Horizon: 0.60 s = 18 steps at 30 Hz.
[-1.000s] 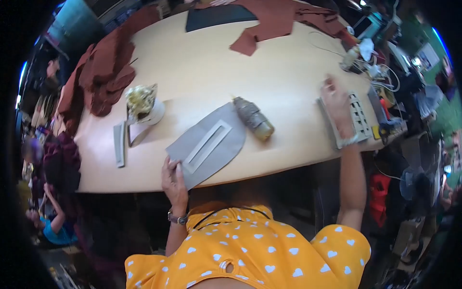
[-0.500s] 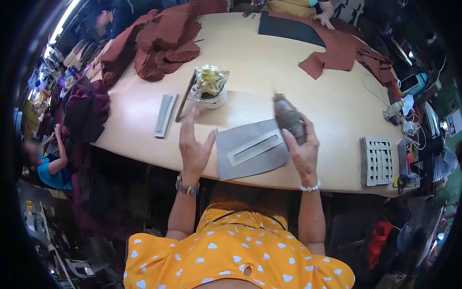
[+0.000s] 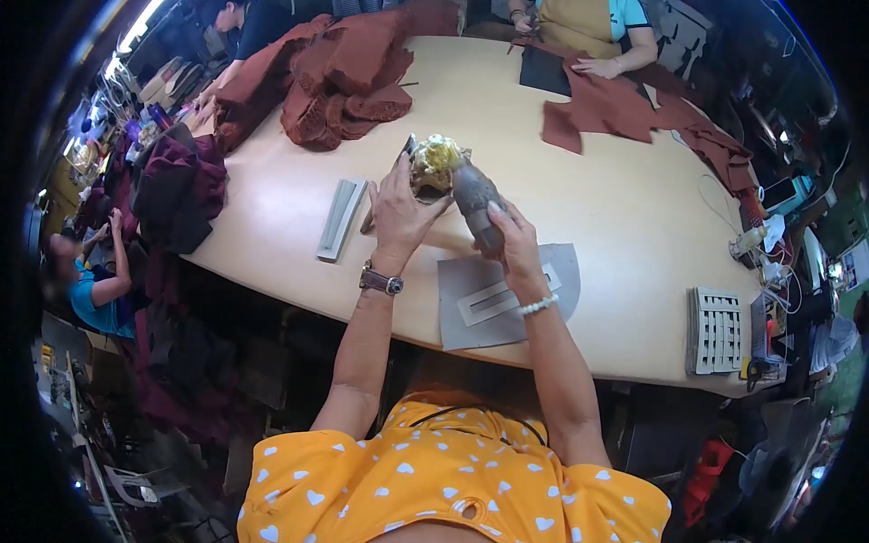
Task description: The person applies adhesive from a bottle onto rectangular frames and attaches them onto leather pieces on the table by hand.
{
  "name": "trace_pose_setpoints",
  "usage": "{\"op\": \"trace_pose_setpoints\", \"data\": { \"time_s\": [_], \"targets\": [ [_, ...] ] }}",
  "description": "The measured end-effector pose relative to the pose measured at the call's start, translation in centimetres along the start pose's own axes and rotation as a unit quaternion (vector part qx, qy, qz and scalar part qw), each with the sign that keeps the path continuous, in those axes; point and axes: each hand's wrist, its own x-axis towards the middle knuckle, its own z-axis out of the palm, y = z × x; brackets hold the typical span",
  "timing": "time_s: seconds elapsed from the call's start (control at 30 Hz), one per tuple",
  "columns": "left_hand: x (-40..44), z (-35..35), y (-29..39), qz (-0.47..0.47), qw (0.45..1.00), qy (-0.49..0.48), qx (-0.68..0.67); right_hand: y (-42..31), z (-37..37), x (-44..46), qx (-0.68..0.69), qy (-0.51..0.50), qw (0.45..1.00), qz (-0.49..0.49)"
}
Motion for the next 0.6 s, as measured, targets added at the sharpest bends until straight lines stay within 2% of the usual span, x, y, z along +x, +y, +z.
{"op": "trace_pose_setpoints", "data": {
  "time_s": [0.13,0.23,0.33,0.43,0.53,0.57,0.6],
  "targets": [
    [0.1,-0.1,-0.1,0.008,1.0,0.007,-0.007,-0.3,-0.7,-1.3,0.012,0.001,0.998,0.059],
    [0.1,-0.4,0.1,0.001,1.0,-0.006,-0.015,0.3,-1.8,-2.4,-0.038,0.035,0.992,0.115],
    [-0.2,-0.1,-0.2,0.016,1.0,0.01,-0.014,-0.9,-1.8,-3.5,-0.036,0.032,0.996,0.071],
    [-0.3,-0.1,-0.2,0.022,1.0,0.011,-0.019,-0.4,-0.5,-1.9,-0.151,0.088,0.975,-0.137],
    [-0.4,-0.1,-0.2,0.023,1.0,0.011,-0.012,-1.0,1.5,-0.7,-0.394,0.122,0.859,-0.303],
    [-0.5,-0.1,-0.3,0.024,1.0,0.008,-0.012,-1.6,2.3,-1.2,-0.487,0.135,0.81,-0.299],
    [-0.5,-0.2,-0.3,0.024,1.0,0.006,-0.012,-1.0,2.1,-1.4,-0.505,0.136,0.797,-0.301]
  ]
}}
